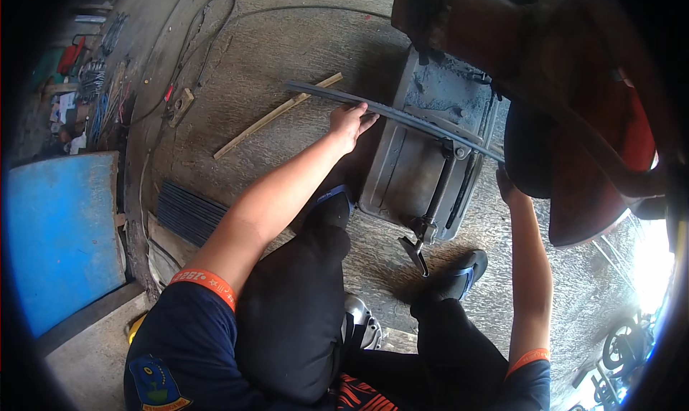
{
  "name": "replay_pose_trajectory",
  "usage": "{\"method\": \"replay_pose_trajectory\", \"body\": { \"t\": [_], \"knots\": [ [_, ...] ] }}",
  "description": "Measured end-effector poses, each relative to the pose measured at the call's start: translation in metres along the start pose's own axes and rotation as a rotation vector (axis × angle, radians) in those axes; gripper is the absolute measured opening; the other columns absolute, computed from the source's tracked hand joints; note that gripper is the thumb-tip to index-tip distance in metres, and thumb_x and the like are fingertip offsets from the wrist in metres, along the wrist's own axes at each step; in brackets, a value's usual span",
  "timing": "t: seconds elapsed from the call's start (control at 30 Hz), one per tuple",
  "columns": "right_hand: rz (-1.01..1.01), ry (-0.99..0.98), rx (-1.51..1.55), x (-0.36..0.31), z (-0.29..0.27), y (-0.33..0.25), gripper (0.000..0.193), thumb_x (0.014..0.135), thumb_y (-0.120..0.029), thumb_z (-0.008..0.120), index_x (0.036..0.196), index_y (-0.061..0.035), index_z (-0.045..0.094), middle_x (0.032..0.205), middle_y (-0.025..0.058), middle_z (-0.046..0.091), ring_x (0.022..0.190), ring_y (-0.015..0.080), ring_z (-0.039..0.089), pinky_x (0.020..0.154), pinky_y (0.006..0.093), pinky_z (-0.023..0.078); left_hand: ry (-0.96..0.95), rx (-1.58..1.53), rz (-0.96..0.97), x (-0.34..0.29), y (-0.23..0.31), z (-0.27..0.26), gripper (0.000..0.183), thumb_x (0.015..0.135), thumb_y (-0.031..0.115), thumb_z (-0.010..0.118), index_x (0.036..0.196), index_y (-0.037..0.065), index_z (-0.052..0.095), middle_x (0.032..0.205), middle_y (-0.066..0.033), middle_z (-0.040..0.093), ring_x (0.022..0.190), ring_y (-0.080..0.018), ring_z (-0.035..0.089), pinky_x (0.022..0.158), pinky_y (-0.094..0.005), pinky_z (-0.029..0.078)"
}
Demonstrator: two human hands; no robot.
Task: Cutting metal rods into smaller pieces using a chop saw.
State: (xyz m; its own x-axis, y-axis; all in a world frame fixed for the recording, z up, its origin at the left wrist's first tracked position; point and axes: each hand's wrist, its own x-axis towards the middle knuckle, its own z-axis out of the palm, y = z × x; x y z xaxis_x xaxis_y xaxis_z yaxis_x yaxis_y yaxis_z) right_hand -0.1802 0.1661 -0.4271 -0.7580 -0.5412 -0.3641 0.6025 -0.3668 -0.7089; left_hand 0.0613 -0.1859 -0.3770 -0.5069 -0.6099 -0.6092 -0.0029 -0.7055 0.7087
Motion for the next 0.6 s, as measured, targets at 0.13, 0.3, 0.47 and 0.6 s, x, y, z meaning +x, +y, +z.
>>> {"method": "replay_pose_trajectory", "body": {
  "t": [0.13,0.3,0.47,0.6],
  "knots": [
    [0.212,0.265,-0.018,0.004,-0.013,-0.003,0.014,0.089,-0.026,0.060,0.097,-0.0145,0.062,0.088,-0.0013,0.061,0.076,0.0137,0.054,0.069,0.0287,0.047,0.031,-0.015,-0.003,0.002,-0.002,-0.002,0.013,0.090,0.002,0.057,0.101,-0.001,0.052,0.101,-0.0104,0.058,0.094,-0.0237,0.061,0.086,-0.0354,0.058],
    [0.184,0.084,0.034,0.009,-0.024,0.004,0.013,0.092,-0.027,0.056,0.099,-0.0168,0.062,0.088,-0.0023,0.060,0.073,0.0131,0.052,0.064,0.0276,0.045,0.020,-0.054,-0.024,0.004,-0.002,-0.002,0.011,0.090,0.002,0.057,0.100,-0.001,0.055,0.103,-0.0103,0.060,0.098,-0.0242,0.060,0.090,-0.0365,0.055],
    [0.145,0.093,-0.013,0.006,-0.016,0.004,0.014,0.092,-0.027,0.055,0.100,-0.0162,0.062,0.088,-0.0020,0.061,0.073,0.0129,0.053,0.063,0.0265,0.045,0.035,-0.022,-0.065,0.003,-0.004,0.003,0.009,0.091,0.003,0.057,0.099,-0.002,0.056,0.101,-0.0122,0.061,0.095,-0.0255,0.062,0.085,-0.0338,0.057],
    [0.122,0.134,-0.059,0.006,-0.018,0.006,0.015,0.093,-0.026,0.055,0.101,-0.0158,0.062,0.089,-0.0018,0.061,0.073,0.0129,0.053,0.062,0.0257,0.046,0.036,-0.057,-0.042,0.003,-0.007,0.004,0.010,0.090,0.003,0.057,0.098,-0.002,0.055,0.101,-0.0124,0.060,0.095,-0.0253,0.062,0.085,-0.0339,0.058]
  ]
}}
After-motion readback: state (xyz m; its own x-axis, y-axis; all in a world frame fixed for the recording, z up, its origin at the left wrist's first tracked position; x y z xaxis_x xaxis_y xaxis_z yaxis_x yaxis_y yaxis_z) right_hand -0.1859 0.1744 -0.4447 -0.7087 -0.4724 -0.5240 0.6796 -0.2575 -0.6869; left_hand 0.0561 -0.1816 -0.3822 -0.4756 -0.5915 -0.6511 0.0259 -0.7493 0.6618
